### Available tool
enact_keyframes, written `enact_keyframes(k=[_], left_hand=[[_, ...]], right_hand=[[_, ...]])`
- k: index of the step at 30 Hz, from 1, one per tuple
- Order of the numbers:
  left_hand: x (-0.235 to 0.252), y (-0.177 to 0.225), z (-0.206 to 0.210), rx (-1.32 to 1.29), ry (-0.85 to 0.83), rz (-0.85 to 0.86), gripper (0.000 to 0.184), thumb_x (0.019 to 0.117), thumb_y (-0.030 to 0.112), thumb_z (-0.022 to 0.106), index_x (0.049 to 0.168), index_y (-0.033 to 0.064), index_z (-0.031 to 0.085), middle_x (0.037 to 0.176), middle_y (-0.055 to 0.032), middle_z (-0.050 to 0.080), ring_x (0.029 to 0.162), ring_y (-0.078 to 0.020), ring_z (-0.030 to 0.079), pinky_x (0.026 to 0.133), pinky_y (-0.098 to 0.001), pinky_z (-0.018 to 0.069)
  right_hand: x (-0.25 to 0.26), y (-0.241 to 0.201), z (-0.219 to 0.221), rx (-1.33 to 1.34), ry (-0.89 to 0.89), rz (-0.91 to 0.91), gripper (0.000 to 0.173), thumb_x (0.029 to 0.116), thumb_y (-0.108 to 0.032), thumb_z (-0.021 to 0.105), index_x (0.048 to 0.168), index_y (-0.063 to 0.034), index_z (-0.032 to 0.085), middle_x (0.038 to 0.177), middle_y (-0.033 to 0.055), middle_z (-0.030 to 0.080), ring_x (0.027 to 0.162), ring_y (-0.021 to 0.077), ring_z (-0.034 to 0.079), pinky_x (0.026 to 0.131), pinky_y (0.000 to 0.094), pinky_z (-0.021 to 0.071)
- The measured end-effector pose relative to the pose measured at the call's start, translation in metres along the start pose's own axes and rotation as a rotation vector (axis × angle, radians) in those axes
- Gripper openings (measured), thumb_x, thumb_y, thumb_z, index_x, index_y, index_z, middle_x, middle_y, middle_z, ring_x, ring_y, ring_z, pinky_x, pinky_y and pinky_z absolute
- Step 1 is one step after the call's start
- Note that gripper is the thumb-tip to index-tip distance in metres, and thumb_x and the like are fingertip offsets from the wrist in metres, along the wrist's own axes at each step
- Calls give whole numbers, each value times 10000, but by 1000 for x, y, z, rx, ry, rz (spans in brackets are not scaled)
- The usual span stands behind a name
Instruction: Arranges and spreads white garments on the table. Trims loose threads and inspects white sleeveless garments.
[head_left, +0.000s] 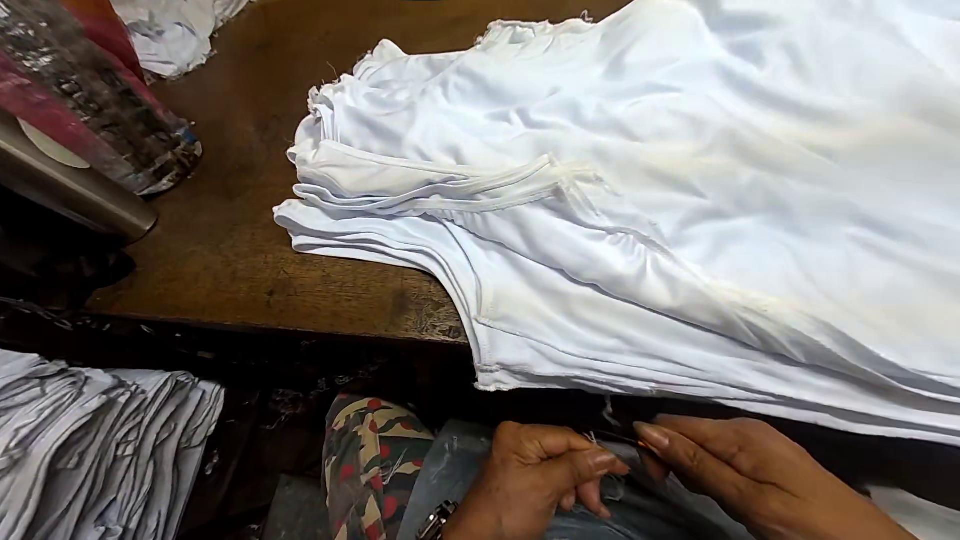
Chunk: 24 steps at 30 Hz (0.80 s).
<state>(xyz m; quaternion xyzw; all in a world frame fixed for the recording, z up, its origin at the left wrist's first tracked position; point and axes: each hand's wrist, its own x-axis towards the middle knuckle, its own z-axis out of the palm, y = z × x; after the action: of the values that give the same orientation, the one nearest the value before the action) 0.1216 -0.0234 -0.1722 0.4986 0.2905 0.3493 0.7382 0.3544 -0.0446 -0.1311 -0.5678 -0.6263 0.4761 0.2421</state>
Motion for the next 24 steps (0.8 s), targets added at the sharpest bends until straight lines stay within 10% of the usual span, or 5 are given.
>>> enact_keyframes(k=[8,19,24], left_hand=[[5,15,7,-108,227,-62,314,921,5,724,1220,-64,659,809,-66,697,673,-145,694,614,-306,620],[32,22,31,-320,258,-231,128,971,23,669,888,-58,723,736,-106,711,595,-145,677,590,-309,618],[15,16,21,-257,204,-194,130,981,34,656,993,-60,745,774,-94,732,639,-151,704,630,-322,630]], right_hand=[[-22,9,-29,205,-51,94,388,1112,-249,391,971,-47,691,642,-76,498,494,15,393,461,224,341],[-33,8,-39,188,-25,42,403,1117,-243,383,980,-17,687,650,-60,492,509,19,407,473,223,353],[-24,7,-37,63,-70,24,407,1111,-276,421,943,-28,696,638,-37,503,512,35,413,484,251,354]])
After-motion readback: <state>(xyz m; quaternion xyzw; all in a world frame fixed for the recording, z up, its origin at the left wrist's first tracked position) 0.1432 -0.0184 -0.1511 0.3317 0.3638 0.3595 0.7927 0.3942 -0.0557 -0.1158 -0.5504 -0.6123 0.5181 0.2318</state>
